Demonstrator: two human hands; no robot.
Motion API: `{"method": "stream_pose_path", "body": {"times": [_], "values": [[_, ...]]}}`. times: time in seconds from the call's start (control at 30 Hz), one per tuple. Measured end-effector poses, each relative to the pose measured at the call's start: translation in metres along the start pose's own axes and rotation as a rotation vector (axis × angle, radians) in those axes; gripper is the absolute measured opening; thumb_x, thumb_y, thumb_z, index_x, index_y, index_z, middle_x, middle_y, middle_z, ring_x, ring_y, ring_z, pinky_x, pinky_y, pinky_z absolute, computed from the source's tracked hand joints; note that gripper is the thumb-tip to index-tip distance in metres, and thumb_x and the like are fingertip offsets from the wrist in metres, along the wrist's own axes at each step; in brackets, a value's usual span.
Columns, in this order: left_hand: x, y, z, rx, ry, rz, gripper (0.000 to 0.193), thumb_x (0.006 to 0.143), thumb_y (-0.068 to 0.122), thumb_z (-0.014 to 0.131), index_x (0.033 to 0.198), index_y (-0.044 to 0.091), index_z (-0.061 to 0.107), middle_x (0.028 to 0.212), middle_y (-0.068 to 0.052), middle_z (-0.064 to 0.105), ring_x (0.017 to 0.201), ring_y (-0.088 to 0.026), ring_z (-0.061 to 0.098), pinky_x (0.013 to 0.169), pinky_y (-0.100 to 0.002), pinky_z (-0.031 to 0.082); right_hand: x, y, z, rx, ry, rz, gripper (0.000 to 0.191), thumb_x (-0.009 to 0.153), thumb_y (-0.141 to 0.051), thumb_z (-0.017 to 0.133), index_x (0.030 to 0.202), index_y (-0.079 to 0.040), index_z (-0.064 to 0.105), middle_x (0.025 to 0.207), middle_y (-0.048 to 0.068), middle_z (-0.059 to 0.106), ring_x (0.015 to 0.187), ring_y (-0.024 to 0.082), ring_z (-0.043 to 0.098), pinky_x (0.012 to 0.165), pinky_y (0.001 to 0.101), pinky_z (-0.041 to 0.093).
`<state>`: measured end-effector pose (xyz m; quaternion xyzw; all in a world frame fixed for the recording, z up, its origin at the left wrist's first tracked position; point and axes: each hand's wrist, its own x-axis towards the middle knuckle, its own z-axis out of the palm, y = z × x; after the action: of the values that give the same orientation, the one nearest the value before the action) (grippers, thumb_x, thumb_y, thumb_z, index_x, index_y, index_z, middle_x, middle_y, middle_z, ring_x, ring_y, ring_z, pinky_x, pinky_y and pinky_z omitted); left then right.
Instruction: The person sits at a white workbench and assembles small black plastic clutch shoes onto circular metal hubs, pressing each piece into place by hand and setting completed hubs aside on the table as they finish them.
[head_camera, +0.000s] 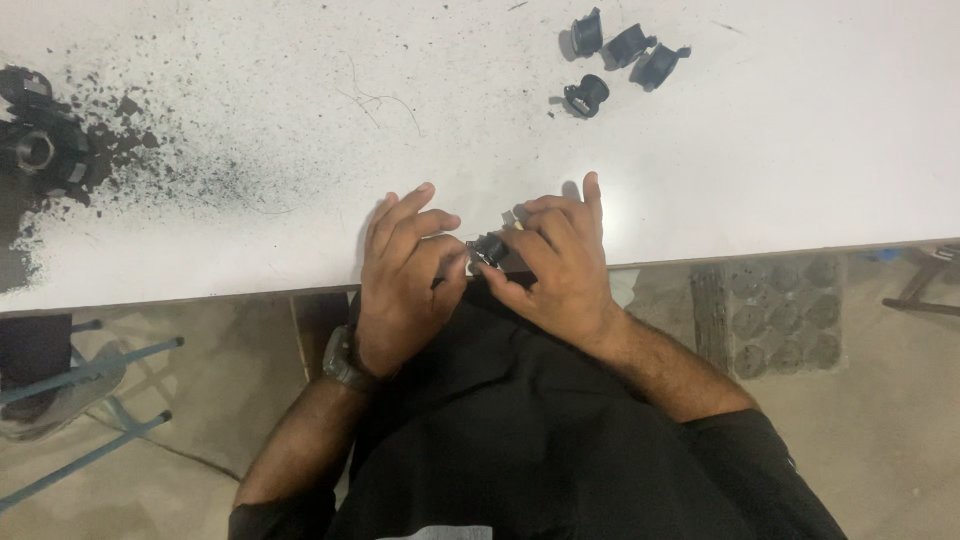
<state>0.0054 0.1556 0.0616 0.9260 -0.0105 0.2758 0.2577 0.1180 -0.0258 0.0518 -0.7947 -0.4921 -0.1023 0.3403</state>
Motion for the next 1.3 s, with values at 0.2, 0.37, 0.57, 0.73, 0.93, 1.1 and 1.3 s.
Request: {"method": "stream_pose_path", "body": {"times": [0.2, 0.37, 0.57, 0.73, 0.93, 1.1, 1.3], "values": [[0.002, 0.000, 0.007, 0.187, 0.043, 0.259, 0.018, 0.095, 0.003, 0.073, 0.108, 0.002, 0.061, 0.123, -0.011, 0.057, 0.139, -0.030, 0.050, 0.124, -0.060, 0.034, 0.001, 0.003, -0.003, 0.034, -0.018, 0.008, 0.036, 0.080, -0.026, 0.090, 0.102, -0.005, 0.072, 0.110, 0.009, 0.058, 0.119, 0.028, 0.055, 0.125, 0.0714, 0.016], [0.011, 0.008, -0.010, 0.133, -0.148, 0.305, 0.015, 0.098, 0.004, 0.072, 0.109, 0.003, 0.062, 0.126, -0.013, 0.058, 0.141, -0.034, 0.050, 0.127, -0.058, 0.035, -0.001, 0.004, -0.013, 0.066, -0.102, -0.055, 0.039, 0.083, -0.026, 0.087, 0.110, -0.003, 0.070, 0.116, 0.011, 0.057, 0.123, 0.031, 0.053, 0.123, 0.0730, 0.015], [0.026, 0.012, -0.022, -0.070, -0.258, 0.026, 0.012, 0.085, 0.006, 0.071, 0.092, 0.010, 0.062, 0.113, -0.006, 0.063, 0.136, -0.030, 0.054, 0.123, -0.065, 0.022, -0.001, -0.001, -0.019, 0.044, -0.136, -0.081, 0.040, 0.082, -0.027, 0.088, 0.109, -0.005, 0.070, 0.112, 0.010, 0.056, 0.123, 0.031, 0.053, 0.121, 0.0749, 0.014], [0.024, 0.012, -0.029, -0.185, -0.285, -0.117, 0.010, 0.089, 0.005, 0.069, 0.093, 0.010, 0.062, 0.117, -0.005, 0.065, 0.138, -0.030, 0.055, 0.124, -0.062, 0.026, -0.002, -0.003, -0.020, 0.050, -0.129, -0.040, 0.041, 0.078, -0.026, 0.089, 0.109, -0.006, 0.071, 0.111, 0.008, 0.057, 0.123, 0.030, 0.053, 0.121, 0.0748, 0.014], [0.022, 0.012, -0.043, -0.167, -0.227, -0.160, 0.012, 0.086, 0.006, 0.072, 0.093, 0.009, 0.063, 0.119, -0.007, 0.066, 0.129, -0.030, 0.058, 0.111, -0.051, 0.043, 0.004, -0.011, -0.024, 0.041, -0.105, -0.009, 0.039, 0.083, -0.025, 0.090, 0.112, -0.008, 0.071, 0.113, 0.007, 0.058, 0.126, 0.029, 0.052, 0.125, 0.0714, 0.013], [0.024, 0.014, -0.054, -0.310, -0.194, -0.248, 0.019, 0.089, 0.008, 0.073, 0.106, 0.006, 0.066, 0.107, -0.007, 0.069, 0.087, -0.020, 0.070, 0.074, -0.031, 0.059, 0.007, -0.020, -0.027, 0.060, -0.084, 0.013, 0.046, 0.078, -0.024, 0.090, 0.117, -0.007, 0.073, 0.107, 0.009, 0.056, 0.123, 0.033, 0.052, 0.123, 0.0678, 0.015], [0.023, 0.017, -0.049, -0.333, -0.226, -0.256, 0.016, 0.087, 0.009, 0.074, 0.101, 0.006, 0.068, 0.076, -0.007, 0.069, 0.061, -0.019, 0.066, 0.053, -0.033, 0.050, -0.010, -0.025, -0.019, 0.272, 0.086, -0.064, 0.030, 0.090, 0.001, 0.076, 0.116, -0.006, 0.063, 0.102, 0.009, 0.063, 0.114, 0.030, 0.067, 0.130, 0.0610, 0.026]]}}
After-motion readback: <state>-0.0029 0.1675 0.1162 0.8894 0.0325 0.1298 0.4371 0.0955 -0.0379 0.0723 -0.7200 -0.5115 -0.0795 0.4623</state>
